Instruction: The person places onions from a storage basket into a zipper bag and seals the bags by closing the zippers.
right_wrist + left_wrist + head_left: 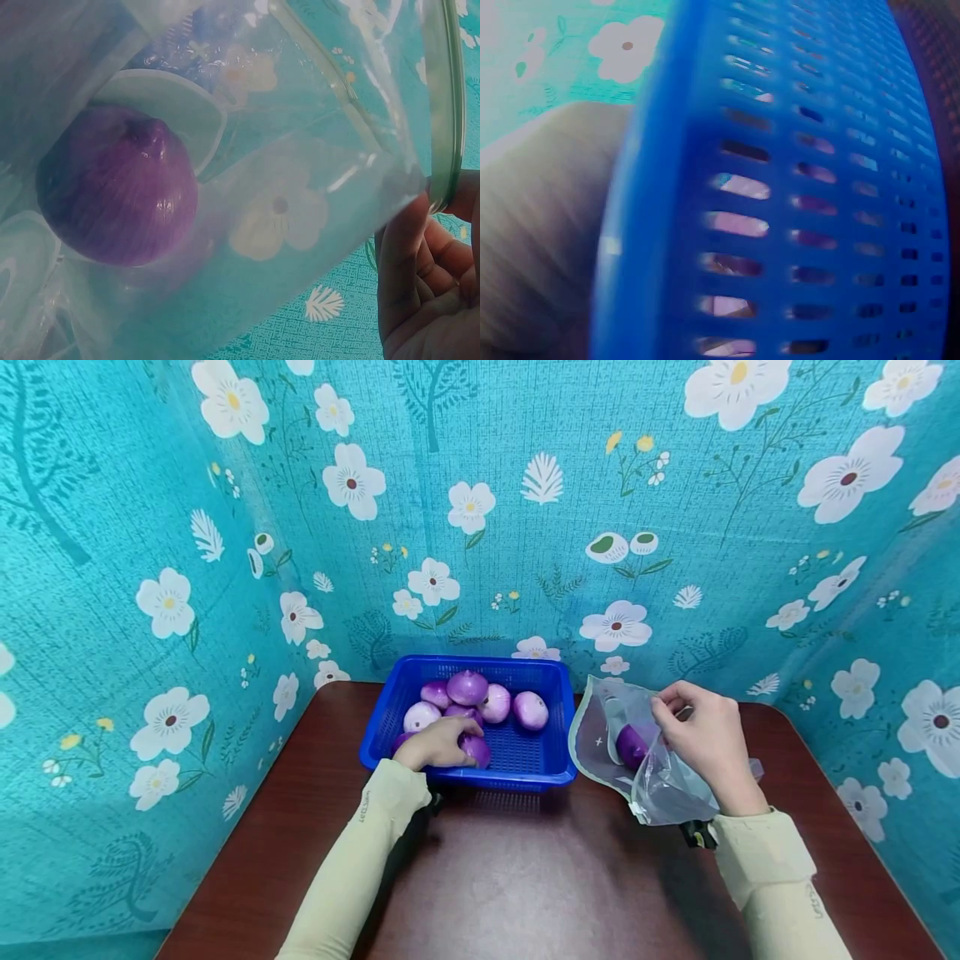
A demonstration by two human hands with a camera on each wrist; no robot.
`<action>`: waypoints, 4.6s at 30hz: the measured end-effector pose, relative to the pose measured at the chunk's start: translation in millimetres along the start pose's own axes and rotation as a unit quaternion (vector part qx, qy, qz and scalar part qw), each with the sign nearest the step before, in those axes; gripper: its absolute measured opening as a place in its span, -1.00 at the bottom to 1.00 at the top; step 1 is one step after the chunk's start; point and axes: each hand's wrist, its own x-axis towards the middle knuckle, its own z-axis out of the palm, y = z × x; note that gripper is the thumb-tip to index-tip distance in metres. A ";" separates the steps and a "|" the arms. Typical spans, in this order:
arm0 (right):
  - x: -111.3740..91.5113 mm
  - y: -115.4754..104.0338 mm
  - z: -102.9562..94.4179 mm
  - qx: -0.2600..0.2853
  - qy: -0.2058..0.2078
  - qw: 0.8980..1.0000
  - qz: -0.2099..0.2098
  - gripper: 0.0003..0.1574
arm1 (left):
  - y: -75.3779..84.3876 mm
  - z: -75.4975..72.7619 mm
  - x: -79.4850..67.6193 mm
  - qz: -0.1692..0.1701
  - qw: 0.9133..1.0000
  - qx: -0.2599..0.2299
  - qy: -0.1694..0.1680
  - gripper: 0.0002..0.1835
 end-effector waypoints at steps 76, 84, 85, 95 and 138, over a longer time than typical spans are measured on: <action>2.7 -12.4 -2.5 0.032 0.009 0.999 -0.011 -0.79 | 136.0 40.5 24.3 0.227 0.934 -0.083 0.264 -0.29; 3.6 -12.7 -4.5 0.043 0.009 0.999 -0.013 -0.80 | 131.5 45.1 24.6 0.232 0.935 -0.079 0.255 -0.23; 3.4 -12.4 -4.5 0.044 0.009 0.999 -0.011 -0.80 | 131.0 45.6 24.2 0.232 0.936 -0.078 0.255 -0.23; 3.7 -11.1 -7.7 0.044 0.003 0.999 0.000 -0.77 | 115.9 40.7 16.7 0.221 0.935 -0.048 0.273 -0.29; -3.1 -4.7 2.2 0.048 0.005 0.999 -0.003 -0.80 | -32.9 -12.2 -49.1 -0.151 0.977 0.093 0.117 -0.46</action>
